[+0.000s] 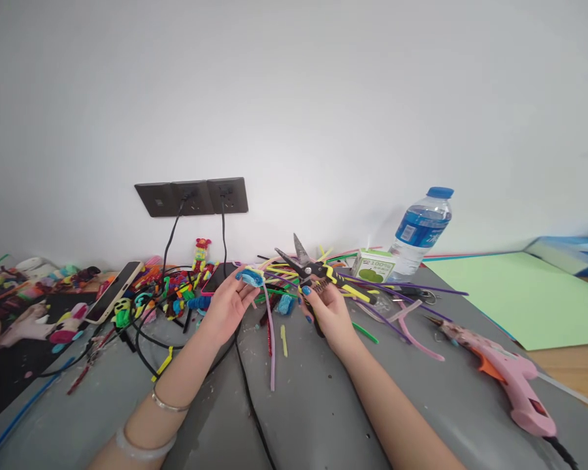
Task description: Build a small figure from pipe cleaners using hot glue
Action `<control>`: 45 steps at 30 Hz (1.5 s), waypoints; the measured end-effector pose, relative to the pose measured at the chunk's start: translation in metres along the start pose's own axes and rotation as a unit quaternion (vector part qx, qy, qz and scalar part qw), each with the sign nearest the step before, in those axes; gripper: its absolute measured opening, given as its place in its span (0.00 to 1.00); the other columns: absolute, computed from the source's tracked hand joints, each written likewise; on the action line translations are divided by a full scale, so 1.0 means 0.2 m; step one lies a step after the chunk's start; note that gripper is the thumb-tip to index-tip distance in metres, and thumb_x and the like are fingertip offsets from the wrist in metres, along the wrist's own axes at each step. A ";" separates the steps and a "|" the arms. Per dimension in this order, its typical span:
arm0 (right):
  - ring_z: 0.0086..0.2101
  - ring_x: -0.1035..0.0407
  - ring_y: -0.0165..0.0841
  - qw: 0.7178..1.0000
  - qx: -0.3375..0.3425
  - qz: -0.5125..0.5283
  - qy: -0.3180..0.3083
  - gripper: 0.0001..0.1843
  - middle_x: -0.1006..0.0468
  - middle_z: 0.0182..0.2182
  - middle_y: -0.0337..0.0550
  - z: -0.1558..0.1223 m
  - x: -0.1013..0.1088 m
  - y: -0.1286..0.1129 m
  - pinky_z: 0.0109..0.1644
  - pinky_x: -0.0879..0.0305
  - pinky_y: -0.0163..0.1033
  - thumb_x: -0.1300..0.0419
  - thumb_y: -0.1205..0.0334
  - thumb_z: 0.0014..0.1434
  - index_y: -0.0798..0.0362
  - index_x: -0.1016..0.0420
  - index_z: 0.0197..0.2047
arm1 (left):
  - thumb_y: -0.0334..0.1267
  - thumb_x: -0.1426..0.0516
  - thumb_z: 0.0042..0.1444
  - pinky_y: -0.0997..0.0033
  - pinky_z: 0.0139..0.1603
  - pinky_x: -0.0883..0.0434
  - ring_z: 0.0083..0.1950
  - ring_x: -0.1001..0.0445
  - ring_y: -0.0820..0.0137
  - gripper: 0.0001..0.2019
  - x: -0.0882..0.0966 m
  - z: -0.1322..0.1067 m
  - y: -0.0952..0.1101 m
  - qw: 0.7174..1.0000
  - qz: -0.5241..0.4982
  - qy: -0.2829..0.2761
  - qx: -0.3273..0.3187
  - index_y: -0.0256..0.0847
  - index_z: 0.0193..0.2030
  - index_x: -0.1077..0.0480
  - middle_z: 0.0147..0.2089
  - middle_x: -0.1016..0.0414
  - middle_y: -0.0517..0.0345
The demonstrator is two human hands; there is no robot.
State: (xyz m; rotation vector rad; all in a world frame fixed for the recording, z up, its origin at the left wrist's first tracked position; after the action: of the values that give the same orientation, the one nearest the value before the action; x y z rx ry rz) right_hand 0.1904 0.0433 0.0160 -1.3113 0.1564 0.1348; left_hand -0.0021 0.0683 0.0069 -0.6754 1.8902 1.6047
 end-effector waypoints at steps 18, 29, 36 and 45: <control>0.17 0.44 0.28 0.974 -0.035 -0.223 -0.015 0.26 0.35 0.14 0.36 -0.03 0.02 0.06 0.21 0.52 0.35 0.35 0.37 0.49 0.50 0.37 0.22 | 0.34 0.35 0.51 0.80 0.32 0.25 0.30 0.25 0.77 0.10 0.00 0.00 -0.01 1.000 -0.011 -0.008 0.018 0.37 0.40 0.27 0.34 0.22 0.60; 0.17 0.45 0.28 0.966 -0.027 -0.257 -0.024 0.28 0.36 0.13 0.37 -0.04 0.01 0.07 0.20 0.51 0.36 0.37 0.35 0.49 0.49 0.41 0.19 | 0.32 0.38 0.56 0.82 0.28 0.25 0.28 0.26 0.79 0.05 -0.01 0.00 -0.01 0.999 -0.036 0.011 0.031 0.34 0.39 0.26 0.32 0.23 0.59; 0.17 0.45 0.28 0.966 -0.023 -0.256 -0.027 0.27 0.36 0.14 0.37 -0.04 0.01 0.08 0.21 0.51 0.36 0.38 0.36 0.51 0.49 0.39 0.20 | 0.32 0.37 0.55 0.84 0.30 0.24 0.29 0.24 0.79 0.05 -0.01 0.00 0.00 0.999 -0.038 0.013 0.027 0.35 0.38 0.27 0.32 0.22 0.60; 0.17 0.53 0.26 0.951 0.017 -0.310 0.007 0.29 0.45 0.11 0.35 -0.03 0.02 0.04 0.20 0.58 0.35 0.36 0.39 0.48 0.48 0.47 0.15 | 0.29 0.36 0.51 0.82 0.33 0.24 0.31 0.24 0.78 0.09 -0.02 0.00 0.00 0.999 -0.040 0.017 0.020 0.36 0.40 0.27 0.35 0.22 0.61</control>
State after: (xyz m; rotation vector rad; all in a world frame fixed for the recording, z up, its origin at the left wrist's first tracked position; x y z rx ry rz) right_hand 0.1924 0.0398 0.0063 -1.2710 -0.2447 -0.4113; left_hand 0.0002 0.0685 0.0097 -0.7559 1.8897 1.5116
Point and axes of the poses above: each hand's wrist, its own z-axis towards the middle knuckle, its own x-axis out of the back of the hand, y = z × x, the point moved 7 cm from there along z, towards the middle knuckle
